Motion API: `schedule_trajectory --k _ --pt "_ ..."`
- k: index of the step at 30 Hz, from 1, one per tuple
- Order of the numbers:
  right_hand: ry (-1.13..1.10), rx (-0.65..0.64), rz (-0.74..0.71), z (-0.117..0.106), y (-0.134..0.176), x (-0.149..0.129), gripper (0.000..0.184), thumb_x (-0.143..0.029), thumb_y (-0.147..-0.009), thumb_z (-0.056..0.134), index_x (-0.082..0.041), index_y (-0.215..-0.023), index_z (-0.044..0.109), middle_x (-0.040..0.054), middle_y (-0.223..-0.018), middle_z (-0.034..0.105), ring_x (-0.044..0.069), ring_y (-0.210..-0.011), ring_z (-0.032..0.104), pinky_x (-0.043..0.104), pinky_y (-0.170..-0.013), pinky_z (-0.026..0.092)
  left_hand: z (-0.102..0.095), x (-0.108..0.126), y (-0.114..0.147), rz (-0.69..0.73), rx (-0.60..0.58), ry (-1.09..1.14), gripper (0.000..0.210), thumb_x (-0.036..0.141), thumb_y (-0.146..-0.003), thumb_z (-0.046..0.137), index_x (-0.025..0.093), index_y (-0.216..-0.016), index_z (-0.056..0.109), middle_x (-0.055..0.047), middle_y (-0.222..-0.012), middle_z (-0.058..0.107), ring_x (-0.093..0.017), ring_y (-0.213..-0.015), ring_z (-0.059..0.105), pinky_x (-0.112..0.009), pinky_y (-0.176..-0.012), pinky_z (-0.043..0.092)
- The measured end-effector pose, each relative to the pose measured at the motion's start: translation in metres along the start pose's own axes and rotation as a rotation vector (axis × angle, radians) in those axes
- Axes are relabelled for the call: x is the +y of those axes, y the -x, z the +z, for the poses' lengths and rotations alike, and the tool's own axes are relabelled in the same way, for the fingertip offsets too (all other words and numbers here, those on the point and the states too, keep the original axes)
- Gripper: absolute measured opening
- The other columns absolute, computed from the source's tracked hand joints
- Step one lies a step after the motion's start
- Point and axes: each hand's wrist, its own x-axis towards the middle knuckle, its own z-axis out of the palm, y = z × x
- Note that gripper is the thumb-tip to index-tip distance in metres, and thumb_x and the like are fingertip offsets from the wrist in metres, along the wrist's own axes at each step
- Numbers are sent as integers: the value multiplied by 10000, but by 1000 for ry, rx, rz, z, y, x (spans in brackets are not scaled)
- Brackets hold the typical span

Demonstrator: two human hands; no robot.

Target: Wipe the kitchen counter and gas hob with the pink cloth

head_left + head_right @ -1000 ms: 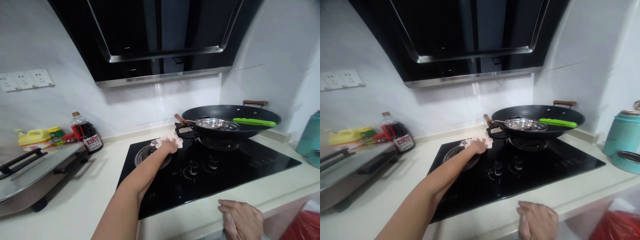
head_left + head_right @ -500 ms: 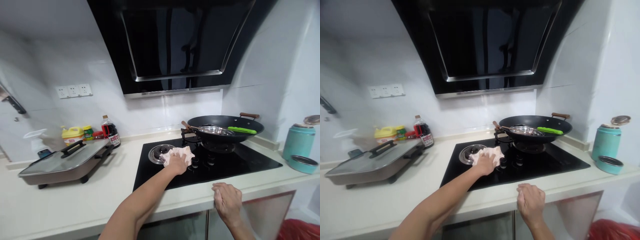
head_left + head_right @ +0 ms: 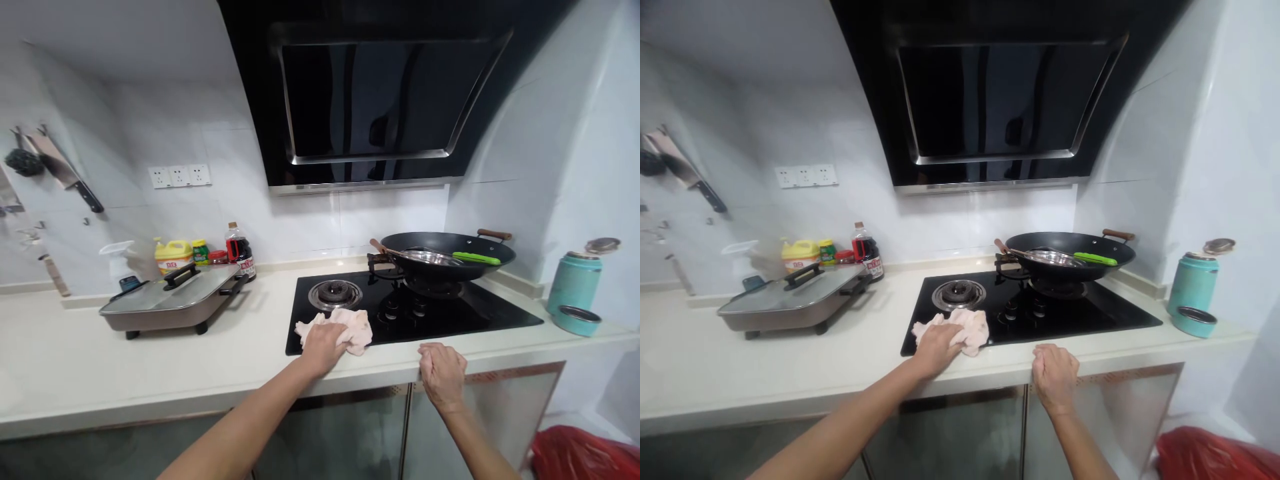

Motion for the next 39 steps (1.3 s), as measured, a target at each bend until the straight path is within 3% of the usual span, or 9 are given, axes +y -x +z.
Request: schedule_trajectory --k 7,11,14,17,21,24,28,33,39 --pt "25 16 -45 12 7 13 225 -221 -1019 473 -209 -910 669 31 -944 738 198 -851 569 387 -860 326 -27 -24 28 -307 152 398 343 351 -975 504 220 -1228 697 -74 -1168 774 -285 -1078 702 -398 -968 508" --pt "29 12 -34 17 10 18 213 -220 -1009 486 -204 -929 682 29 -957 734 192 -853 557 387 -856 313 -57 -36 9 -373 249 913 427 509 -930 590 161 -1155 690 -107 -1178 771 -291 -1115 694 -391 -992 537" --pt "18 20 -50 17 11 18 195 -207 -998 499 -198 -940 684 30 -969 732 189 -856 550 385 -854 306 -68 -41 -12 -360 143 1255 557 625 -892 634 140 -1160 682 -150 -1160 772 -296 -1075 721 -408 -980 563" --pt "18 25 -54 14 9 16 192 -199 -997 497 -197 -944 681 33 -977 729 189 -859 545 384 -860 303 -67 -50 -26 -456 100 988 510 597 -944 576 147 -1142 711 -153 -1117 776 -295 -1072 729 -416 -995 560" --pt "18 24 -59 12 8 14 204 -200 -1004 489 -202 -933 680 29 -971 733 191 -870 560 386 -872 310 -60 -66 -19 -625 250 533 416 387 -931 631 171 -1282 686 -161 -1365 686 -346 -1387 554 -492 -1208 374" --pt "19 36 -47 12 7 12 217 -205 -1009 480 -203 -919 678 29 -958 736 191 -864 570 388 -872 315 -53 -67 -3 -440 281 281 486 343 -972 568 206 -1435 618 -148 -1606 495 -313 -1537 373 -495 -1281 239" --pt "13 42 -19 12 7 12 217 -211 -1004 485 -203 -923 686 30 -960 743 192 -847 562 390 -863 311 -40 -49 4 -42 24 -86 588 548 -996 564 328 -1541 545 -70 -1762 238 -353 -1619 170 -610 -1282 143" --pt "2 41 -14 11 6 10 230 -218 -1006 481 -207 -912 690 31 -946 744 191 -844 566 390 -864 315 -32 -33 -4 -153 -293 -94 723 736 -984 463 416 -1629 399 -87 -1765 220 -438 -1604 171 -700 -1215 227" --pt "18 48 42 8 2 -1 244 -222 -1021 471 -211 -892 677 30 -917 720 194 -819 554 401 -852 320 -25 -25 6 29 -214 -156 563 630 -1048 408 459 -1580 476 -81 -1722 334 -440 -1522 342 -678 -1173 324"
